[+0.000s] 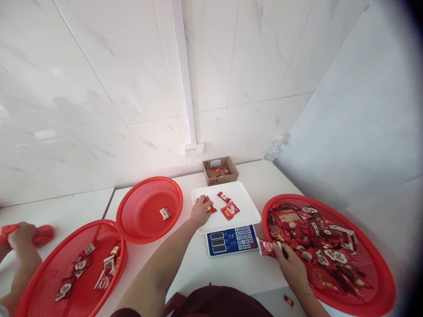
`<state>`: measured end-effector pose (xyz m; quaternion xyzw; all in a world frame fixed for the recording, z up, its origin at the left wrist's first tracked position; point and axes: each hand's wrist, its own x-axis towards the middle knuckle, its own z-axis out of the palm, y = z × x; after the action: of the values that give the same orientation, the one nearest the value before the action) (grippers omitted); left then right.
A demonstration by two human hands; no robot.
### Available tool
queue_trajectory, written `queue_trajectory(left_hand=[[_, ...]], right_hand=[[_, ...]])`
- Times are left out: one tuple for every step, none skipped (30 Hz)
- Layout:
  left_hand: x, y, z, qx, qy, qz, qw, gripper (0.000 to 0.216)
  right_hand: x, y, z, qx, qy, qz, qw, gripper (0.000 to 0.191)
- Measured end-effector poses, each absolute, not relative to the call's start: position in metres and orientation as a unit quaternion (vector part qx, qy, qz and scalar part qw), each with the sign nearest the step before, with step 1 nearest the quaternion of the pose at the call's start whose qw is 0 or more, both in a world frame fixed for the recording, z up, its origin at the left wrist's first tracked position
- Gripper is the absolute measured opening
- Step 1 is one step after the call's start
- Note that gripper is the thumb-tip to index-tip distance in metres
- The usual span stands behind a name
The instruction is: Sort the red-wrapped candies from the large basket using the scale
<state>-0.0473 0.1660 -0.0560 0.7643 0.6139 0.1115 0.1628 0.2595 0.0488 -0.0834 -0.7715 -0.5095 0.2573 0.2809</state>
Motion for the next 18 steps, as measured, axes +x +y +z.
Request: queue_trajectory(left_hand=[[-0.055, 0.163, -0.054, 0.751, 0.63, 0.134, 0.146, 0.034], [-0.064, 0.16, -0.051, 0.732, 0.65, 0.161, 0.124, 0.033], [-0.075, 0.157, -0.048, 0.708, 0.674, 0.188, 0.097, 0.03], [-0.086, 0.154, -0.046, 0.678, 0.701, 0.213, 0.068, 0.028], [-0.099, 0.151, -0.043, 0.646, 0.727, 0.227, 0.042, 0.025], [-0.11, 0.148, -0.041, 0.616, 0.753, 0.23, 0.022, 0.023], [-0.12, 0.146, -0.039, 0.592, 0.774, 0.225, 0.011, 0.023], [-0.127, 0.144, -0.039, 0.574, 0.79, 0.217, 0.004, 0.023], [-0.13, 0.143, -0.039, 0.569, 0.796, 0.206, 0.003, 0.024], [-0.129, 0.142, -0.039, 0.578, 0.792, 0.194, 0.006, 0.026], [-0.124, 0.141, -0.041, 0.597, 0.781, 0.183, 0.013, 0.027], [-0.115, 0.142, -0.043, 0.624, 0.763, 0.17, 0.023, 0.027], [-0.102, 0.143, -0.046, 0.659, 0.735, 0.154, 0.042, 0.028], [-0.087, 0.144, -0.049, 0.691, 0.706, 0.142, 0.061, 0.029], [-0.069, 0.146, -0.052, 0.73, 0.665, 0.124, 0.093, 0.031], [-0.051, 0.149, -0.055, 0.767, 0.62, 0.107, 0.127, 0.033], [-0.033, 0.151, -0.057, 0.788, 0.591, 0.099, 0.145, 0.034], [-0.017, 0.154, -0.06, 0.801, 0.57, 0.094, 0.155, 0.035]], right_hand=[[0.26, 0.049, -0.084, -0.773, -0.51, 0.256, 0.279, 0.039], [0.26, 0.049, -0.084, -0.774, -0.51, 0.257, 0.275, 0.04], [0.26, 0.049, -0.084, -0.774, -0.51, 0.259, 0.271, 0.04], [0.26, 0.049, -0.084, -0.774, -0.511, 0.26, 0.269, 0.039], [0.26, 0.049, -0.084, -0.772, -0.513, 0.26, 0.27, 0.039], [0.26, 0.049, -0.083, -0.771, -0.515, 0.258, 0.272, 0.039], [0.259, 0.049, -0.083, -0.769, -0.518, 0.255, 0.274, 0.039], [0.259, 0.049, -0.083, -0.767, -0.52, 0.253, 0.276, 0.038], [0.259, 0.049, -0.083, -0.766, -0.522, 0.252, 0.278, 0.039], [0.259, 0.049, -0.083, -0.765, -0.523, 0.252, 0.278, 0.039], [0.259, 0.049, -0.083, -0.765, -0.523, 0.252, 0.279, 0.039], [0.259, 0.049, -0.084, -0.765, -0.522, 0.251, 0.281, 0.039], [0.259, 0.049, -0.085, -0.765, -0.522, 0.251, 0.283, 0.039], [0.26, 0.049, -0.085, -0.765, -0.521, 0.249, 0.285, 0.039], [0.26, 0.049, -0.086, -0.764, -0.521, 0.25, 0.286, 0.04], [0.26, 0.049, -0.087, -0.763, -0.523, 0.25, 0.287, 0.04], [0.261, 0.049, -0.088, -0.761, -0.524, 0.252, 0.289, 0.04], [0.261, 0.049, -0.089, -0.759, -0.526, 0.253, 0.29, 0.04]])
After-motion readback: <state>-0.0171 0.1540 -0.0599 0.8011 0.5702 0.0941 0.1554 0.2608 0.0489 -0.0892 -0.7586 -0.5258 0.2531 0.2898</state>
